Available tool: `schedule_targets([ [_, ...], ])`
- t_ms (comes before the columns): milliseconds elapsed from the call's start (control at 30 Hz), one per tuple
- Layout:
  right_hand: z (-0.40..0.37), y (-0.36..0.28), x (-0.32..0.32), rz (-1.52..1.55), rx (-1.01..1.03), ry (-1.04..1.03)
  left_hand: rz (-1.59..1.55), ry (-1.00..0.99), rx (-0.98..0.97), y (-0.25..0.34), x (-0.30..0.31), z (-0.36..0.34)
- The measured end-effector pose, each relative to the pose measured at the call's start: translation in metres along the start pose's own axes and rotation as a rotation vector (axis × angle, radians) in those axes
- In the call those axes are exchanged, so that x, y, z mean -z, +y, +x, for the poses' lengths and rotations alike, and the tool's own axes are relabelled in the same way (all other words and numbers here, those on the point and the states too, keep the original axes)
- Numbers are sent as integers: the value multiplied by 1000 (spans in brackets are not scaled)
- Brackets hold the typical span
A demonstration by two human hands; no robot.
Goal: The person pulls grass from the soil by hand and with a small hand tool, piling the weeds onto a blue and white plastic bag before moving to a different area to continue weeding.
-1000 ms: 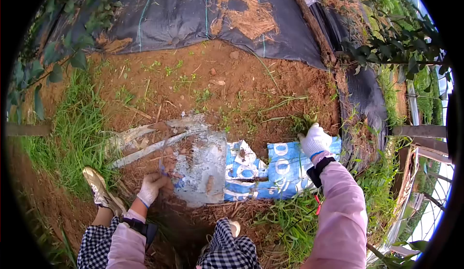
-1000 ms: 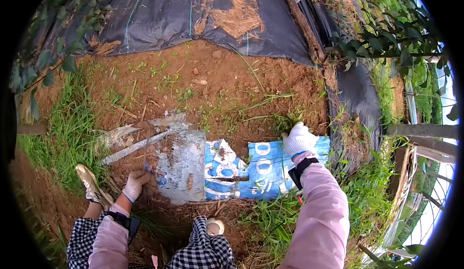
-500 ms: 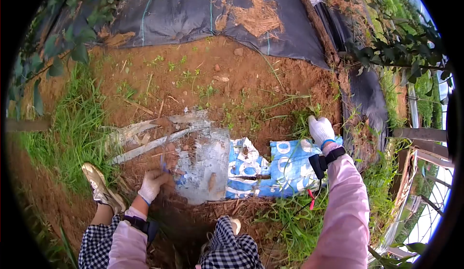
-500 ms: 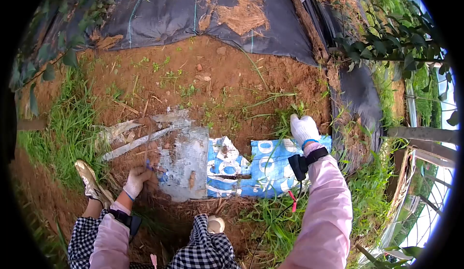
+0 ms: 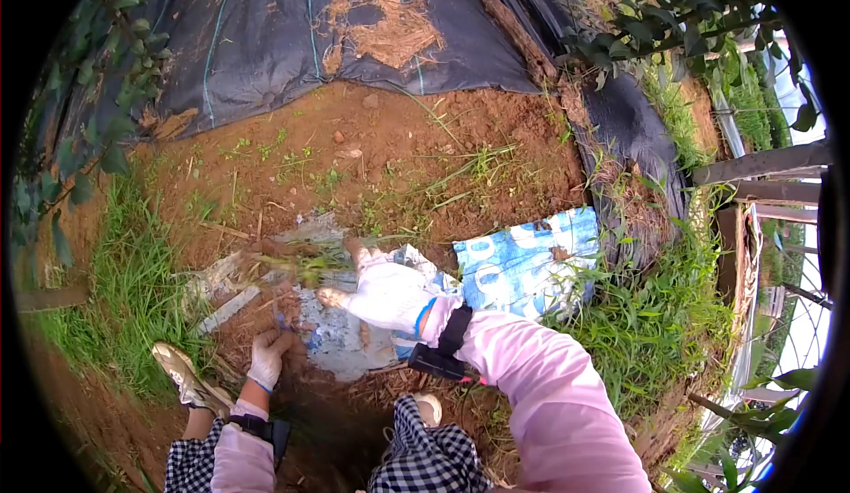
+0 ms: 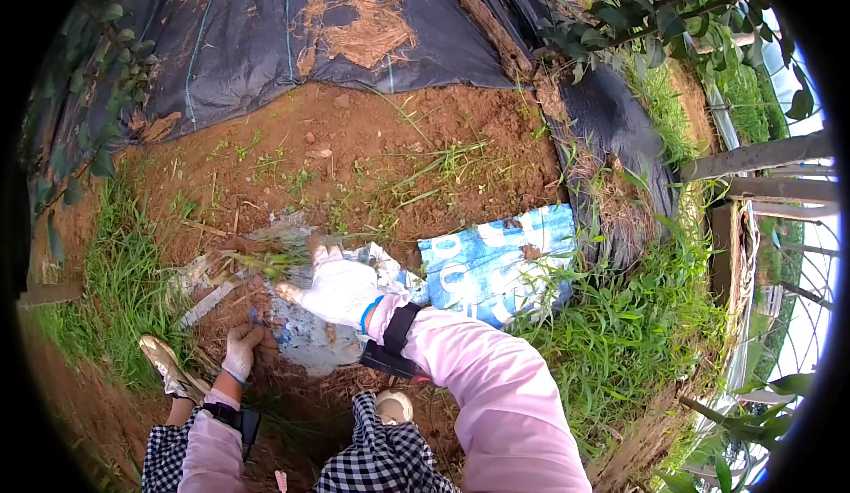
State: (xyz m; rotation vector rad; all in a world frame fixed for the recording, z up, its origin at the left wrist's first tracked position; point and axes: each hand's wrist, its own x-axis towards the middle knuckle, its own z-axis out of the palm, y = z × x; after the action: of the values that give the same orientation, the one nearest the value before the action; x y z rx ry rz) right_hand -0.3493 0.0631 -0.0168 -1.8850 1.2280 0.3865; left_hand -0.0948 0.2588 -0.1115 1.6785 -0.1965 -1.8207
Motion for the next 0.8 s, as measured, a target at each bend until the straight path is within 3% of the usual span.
schedule_targets([
  [33, -22, 2, 25, 38, -6, 1, 0, -1, -14, 1, -3, -1],
  [100, -39, 60, 19, -83, -16, 256, 38, 52, -23, 6, -11, -6],
  [167, -66, 138, 17, -437, -277, 375, 58, 42, -38, 5, -11, -6],
  [200, -81, 175, 16, -622, -525, 239, 55, 8, -48, 1, -4, -1],
  [233, -101, 198, 26, -579, -718, 167, 49, -23, -56, -5, 2, 3],
  [267, -115, 241, 18, -639, -819, 98, 27, -44, -58, -8, 5, 6],
  [300, -126, 247, 32, -529, -973, -22, 32, -41, -58, -9, 5, 6],
  [333, -137, 249, 42, -461, -1016, 1, 39, -38, -59, -9, 4, 6],
  [400, -142, 258, 38, -448, -929, -26, -8, -60, -50, -11, 8, 9],
  [467, -133, 234, 19, -487, -645, -168, 37, -1, -41, -7, 1, 4],
  [567, -149, 134, -6, -535, -184, -387, 62, 13, -51, -8, -1, 5],
  [633, -149, 138, 1, -416, -330, -185, 57, -10, -59, -7, 3, 7],
  [667, -150, 159, 2, -431, -426, 30, 34, -15, -67, -9, 3, 8],
  [700, -145, 192, -1, -563, -584, 184, 13, -18, -70, -12, 4, 7],
  [733, -146, 242, -7, -620, -591, 419, 39, 38, -70, -9, -3, 3],
  [767, -144, 228, 26, -499, -960, 148, 67, 94, -71, 0, -17, -3],
  [800, -152, 272, 11, -455, -941, 232, 95, 150, -72, 4, -24, -7],
])
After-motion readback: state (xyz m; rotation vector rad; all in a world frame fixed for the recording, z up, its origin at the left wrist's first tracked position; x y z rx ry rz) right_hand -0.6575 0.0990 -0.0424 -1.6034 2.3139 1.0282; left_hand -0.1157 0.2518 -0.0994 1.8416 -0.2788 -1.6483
